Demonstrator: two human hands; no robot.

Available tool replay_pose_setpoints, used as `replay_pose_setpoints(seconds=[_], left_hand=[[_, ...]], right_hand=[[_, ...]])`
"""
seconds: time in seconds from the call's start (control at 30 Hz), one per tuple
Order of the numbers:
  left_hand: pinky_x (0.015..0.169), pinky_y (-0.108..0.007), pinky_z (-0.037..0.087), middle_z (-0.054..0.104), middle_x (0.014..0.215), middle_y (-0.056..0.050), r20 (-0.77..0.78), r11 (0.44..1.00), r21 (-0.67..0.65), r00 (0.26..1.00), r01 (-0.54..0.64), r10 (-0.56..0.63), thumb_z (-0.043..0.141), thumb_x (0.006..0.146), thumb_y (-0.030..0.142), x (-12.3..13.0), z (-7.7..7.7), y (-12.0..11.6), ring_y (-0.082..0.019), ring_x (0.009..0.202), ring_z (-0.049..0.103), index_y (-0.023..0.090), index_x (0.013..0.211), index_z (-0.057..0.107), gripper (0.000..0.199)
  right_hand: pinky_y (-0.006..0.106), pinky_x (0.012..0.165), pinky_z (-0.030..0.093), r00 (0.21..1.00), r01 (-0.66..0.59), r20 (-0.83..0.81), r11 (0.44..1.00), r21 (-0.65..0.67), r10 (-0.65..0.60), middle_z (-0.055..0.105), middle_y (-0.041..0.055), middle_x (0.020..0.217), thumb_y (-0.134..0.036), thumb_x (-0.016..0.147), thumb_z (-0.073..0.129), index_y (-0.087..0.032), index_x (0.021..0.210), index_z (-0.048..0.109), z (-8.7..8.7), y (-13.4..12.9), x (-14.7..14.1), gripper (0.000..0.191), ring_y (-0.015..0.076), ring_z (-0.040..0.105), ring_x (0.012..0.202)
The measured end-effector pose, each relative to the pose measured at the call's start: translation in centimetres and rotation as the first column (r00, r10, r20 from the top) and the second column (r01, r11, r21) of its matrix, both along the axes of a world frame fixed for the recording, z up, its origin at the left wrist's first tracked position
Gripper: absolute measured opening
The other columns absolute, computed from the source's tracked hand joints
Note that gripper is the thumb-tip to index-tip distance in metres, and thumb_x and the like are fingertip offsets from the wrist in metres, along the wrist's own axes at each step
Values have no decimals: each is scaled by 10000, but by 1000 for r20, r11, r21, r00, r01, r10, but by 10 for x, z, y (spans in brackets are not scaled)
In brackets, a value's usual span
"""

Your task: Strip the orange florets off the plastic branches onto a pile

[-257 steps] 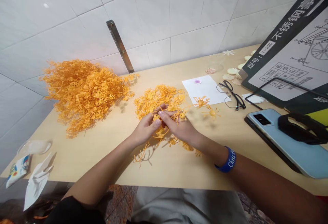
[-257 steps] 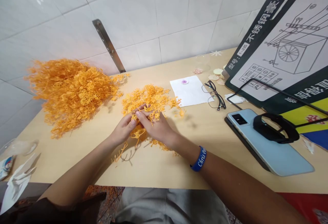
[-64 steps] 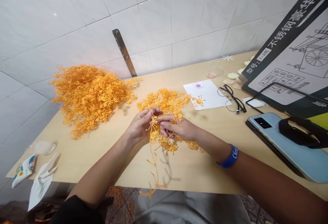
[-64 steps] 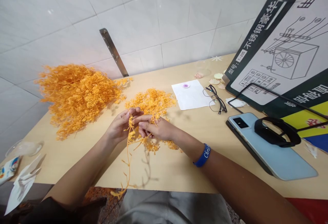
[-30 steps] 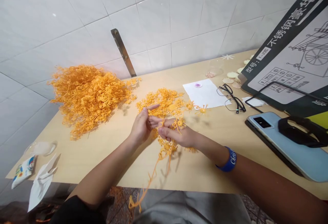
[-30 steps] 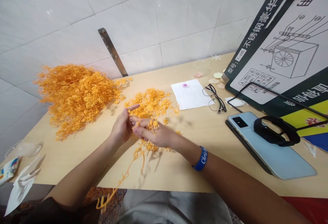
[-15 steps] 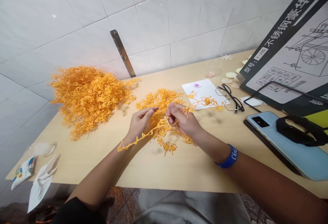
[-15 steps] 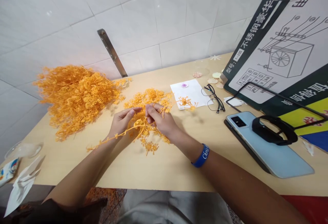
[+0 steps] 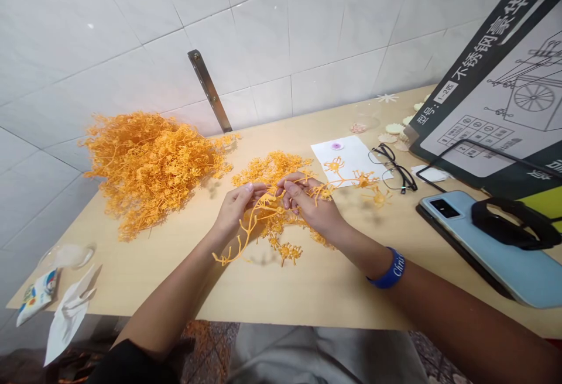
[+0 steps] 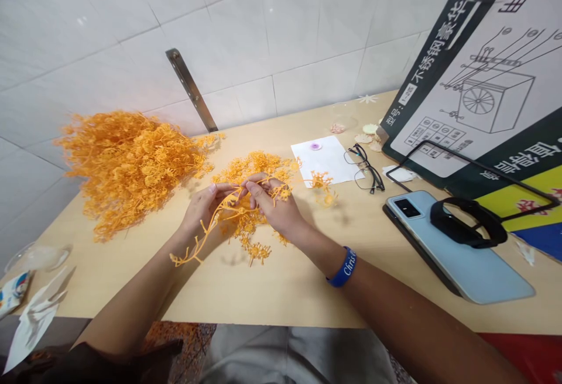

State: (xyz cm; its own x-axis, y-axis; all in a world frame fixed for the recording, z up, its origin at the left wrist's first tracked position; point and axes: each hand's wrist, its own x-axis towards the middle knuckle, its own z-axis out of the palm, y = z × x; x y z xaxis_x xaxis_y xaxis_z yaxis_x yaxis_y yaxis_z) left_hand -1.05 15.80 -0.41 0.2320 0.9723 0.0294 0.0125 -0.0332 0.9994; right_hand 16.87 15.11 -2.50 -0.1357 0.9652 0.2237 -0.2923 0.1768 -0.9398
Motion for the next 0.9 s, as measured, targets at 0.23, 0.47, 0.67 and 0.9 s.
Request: replay_pose_setpoints(seconds=[0.23, 0.47, 0.67, 0.9], left_hand=[[620, -223, 511, 639, 710, 8, -5, 991, -120, 999, 51, -52, 821, 667, 432, 2, -4, 3, -90, 613, 595, 153, 814, 689, 341], [558, -182, 434, 612, 759, 18, -14, 999, -33, 1000, 25, -26, 829, 672, 377, 4, -3, 0, -61, 608, 532, 155, 838, 660, 325], [731, -234, 484, 671, 939, -34, 127, 992, -105, 990, 73, -60, 792, 717, 405, 6, 0, -4, -130, 822, 616, 155, 885, 686, 320], [704, -227, 486, 703, 980, -40, 156, 989, -125, 986, 74, -54, 735, 767, 450, 7, 0, -6, -135, 816, 633, 173, 901, 716, 309]], right_hand=[[228, 493, 412, 998, 33, 53, 998, -51, -30, 585, 3, 753, -446, 834, 630, -195, 1018, 592, -1, 1, 0, 313, 114, 535, 630], [219, 454, 374, 983, -130, 108, 978, -163, 148, 552, -36, 747, -488, 792, 674, -217, 934, 574, -4, -1, -4, 321, 65, 440, 499], [234, 533, 363, 945, -185, 271, 983, -13, 182, 540, -26, 684, -446, 850, 623, -201, 777, 576, -5, -5, -3, 260, 97, 471, 584], [237, 525, 326, 901, -338, 302, 940, 41, 311, 432, -50, 577, -344, 888, 541, -187, 660, 489, 3, -4, 2, 282, 78, 409, 528]])
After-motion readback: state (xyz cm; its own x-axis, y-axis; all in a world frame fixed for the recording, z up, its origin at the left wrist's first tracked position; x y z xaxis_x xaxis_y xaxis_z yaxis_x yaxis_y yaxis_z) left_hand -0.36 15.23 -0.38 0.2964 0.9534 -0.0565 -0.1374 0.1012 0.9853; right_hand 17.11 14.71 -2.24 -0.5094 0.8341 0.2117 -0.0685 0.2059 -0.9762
